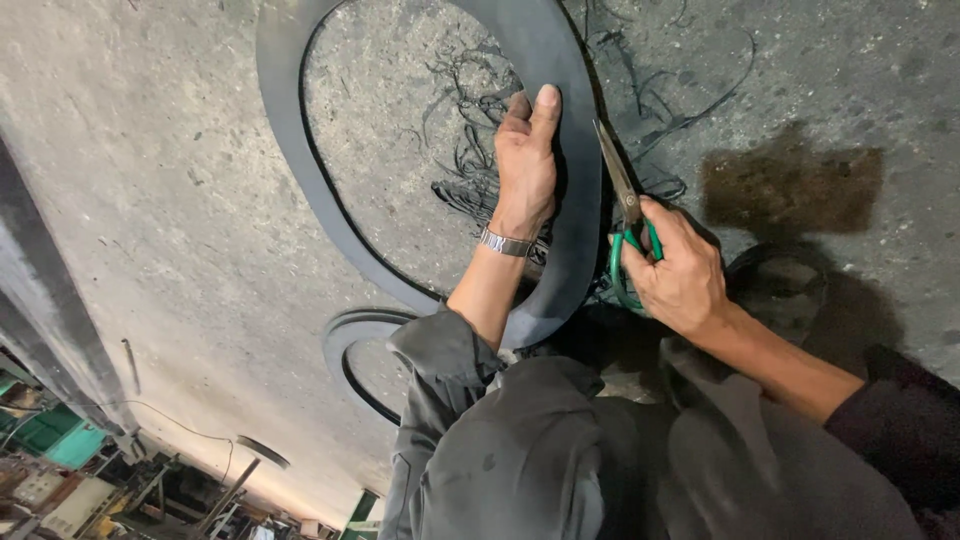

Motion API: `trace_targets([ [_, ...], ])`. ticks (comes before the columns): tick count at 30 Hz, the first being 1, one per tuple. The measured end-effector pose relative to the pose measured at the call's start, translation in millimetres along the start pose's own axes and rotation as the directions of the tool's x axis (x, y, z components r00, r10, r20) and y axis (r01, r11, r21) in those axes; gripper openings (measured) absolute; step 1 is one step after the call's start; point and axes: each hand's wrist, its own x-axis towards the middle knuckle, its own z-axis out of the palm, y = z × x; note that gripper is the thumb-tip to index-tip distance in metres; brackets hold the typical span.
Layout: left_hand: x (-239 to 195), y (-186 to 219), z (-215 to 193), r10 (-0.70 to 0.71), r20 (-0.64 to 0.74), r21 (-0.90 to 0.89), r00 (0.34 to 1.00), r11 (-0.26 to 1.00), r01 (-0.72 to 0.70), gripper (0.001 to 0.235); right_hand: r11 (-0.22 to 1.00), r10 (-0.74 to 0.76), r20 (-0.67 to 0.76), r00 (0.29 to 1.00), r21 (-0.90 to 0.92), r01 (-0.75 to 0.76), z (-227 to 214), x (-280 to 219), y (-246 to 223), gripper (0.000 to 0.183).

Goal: The person trims excess material from a large circular rubber gasket using scissors.

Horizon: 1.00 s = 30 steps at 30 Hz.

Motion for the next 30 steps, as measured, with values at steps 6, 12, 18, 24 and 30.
trace_targets([
  [6,-1.6,3.6,0.5,0.024,0.043,0.007,0.999,1.000,-0.024,0.060,0.993,0.103,0.000,0.995,0.055,-0.103,-0.7,6.4,-5.0,0.050],
  [12,-5.1,-5.2,-1.6,0.013,0.029,0.016,1.000,1.000,-0.013,0.054,0.991,0.122,-0.010,0.992,0.064,-0.122,-0.6,19.3,-12.6,0.049],
  [18,-15.8,7.2,4.7,-0.033,0.099,-0.103,0.995,0.994,0.044,0.056,0.986,0.134,-0.026,0.991,0.100,-0.131,-18.8,65.2,-28.0,0.041],
  [24,-14.0,1.1,0.1,-0.059,0.003,-0.035,0.998,0.998,0.059,0.053,0.989,0.118,-0.036,0.992,0.093,-0.115,-24.7,24.0,-25.1,0.044],
  [30,-18.4,13.4,5.5,-0.020,0.083,-0.057,0.996,0.998,0.025,0.050,0.992,0.106,-0.047,0.993,0.072,-0.103,-14.5,8.6,-7.6,0.046],
])
